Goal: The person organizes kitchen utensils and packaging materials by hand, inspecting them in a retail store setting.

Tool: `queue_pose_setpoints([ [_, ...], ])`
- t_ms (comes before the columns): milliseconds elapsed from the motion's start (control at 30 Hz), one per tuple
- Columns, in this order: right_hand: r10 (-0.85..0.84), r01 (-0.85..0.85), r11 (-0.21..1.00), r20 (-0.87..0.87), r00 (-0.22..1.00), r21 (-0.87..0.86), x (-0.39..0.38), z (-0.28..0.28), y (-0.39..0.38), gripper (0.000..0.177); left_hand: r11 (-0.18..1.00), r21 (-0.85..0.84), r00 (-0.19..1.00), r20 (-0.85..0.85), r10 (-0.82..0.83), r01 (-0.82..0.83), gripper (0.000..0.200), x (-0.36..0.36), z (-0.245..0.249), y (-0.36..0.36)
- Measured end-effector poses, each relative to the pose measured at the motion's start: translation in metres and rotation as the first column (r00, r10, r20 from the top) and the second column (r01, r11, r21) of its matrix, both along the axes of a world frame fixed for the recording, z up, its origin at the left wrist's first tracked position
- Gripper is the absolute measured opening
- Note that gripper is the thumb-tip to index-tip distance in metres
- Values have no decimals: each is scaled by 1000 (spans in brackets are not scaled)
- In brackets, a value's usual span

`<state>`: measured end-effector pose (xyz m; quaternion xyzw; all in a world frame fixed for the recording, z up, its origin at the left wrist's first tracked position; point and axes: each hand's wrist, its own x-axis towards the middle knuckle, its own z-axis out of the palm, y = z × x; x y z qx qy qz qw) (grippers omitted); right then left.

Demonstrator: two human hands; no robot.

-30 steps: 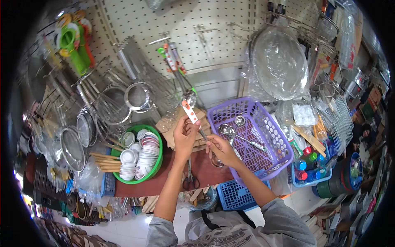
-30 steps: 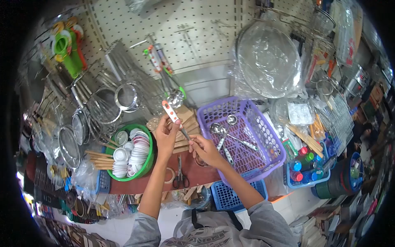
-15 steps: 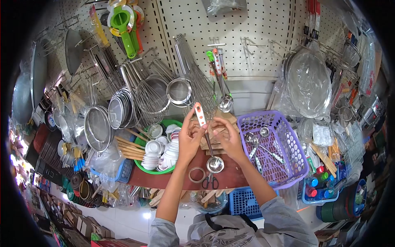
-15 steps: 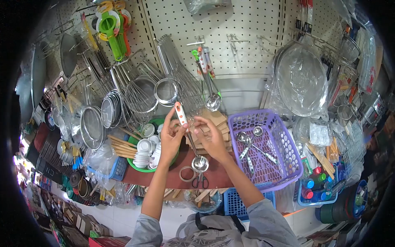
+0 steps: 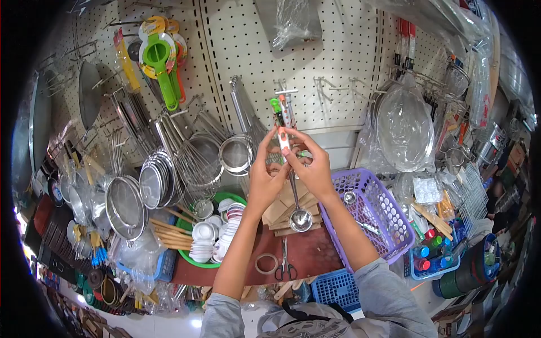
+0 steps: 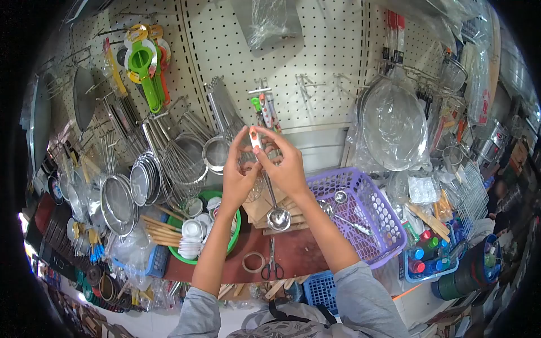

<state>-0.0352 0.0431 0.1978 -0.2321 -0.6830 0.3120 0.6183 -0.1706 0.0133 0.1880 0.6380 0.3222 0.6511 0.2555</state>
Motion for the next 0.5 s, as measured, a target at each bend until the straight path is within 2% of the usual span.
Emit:
queue_pose_setpoints([
  [133, -68, 68, 998, -13, 998, 13, -3, 16, 21, 46, 999, -24, 1000, -5, -30, 30, 75, 1, 17, 29],
  [233, -106, 108, 992, -32, 994, 64, -6, 22, 39, 45, 999, -54, 993, -119, -8, 2, 71, -2, 31, 41],
  [500, -241, 238, 964, 11, 970, 117, -9, 27, 63, 42, 1000, -17, 993, -113, -28, 26, 72, -3, 33, 71],
])
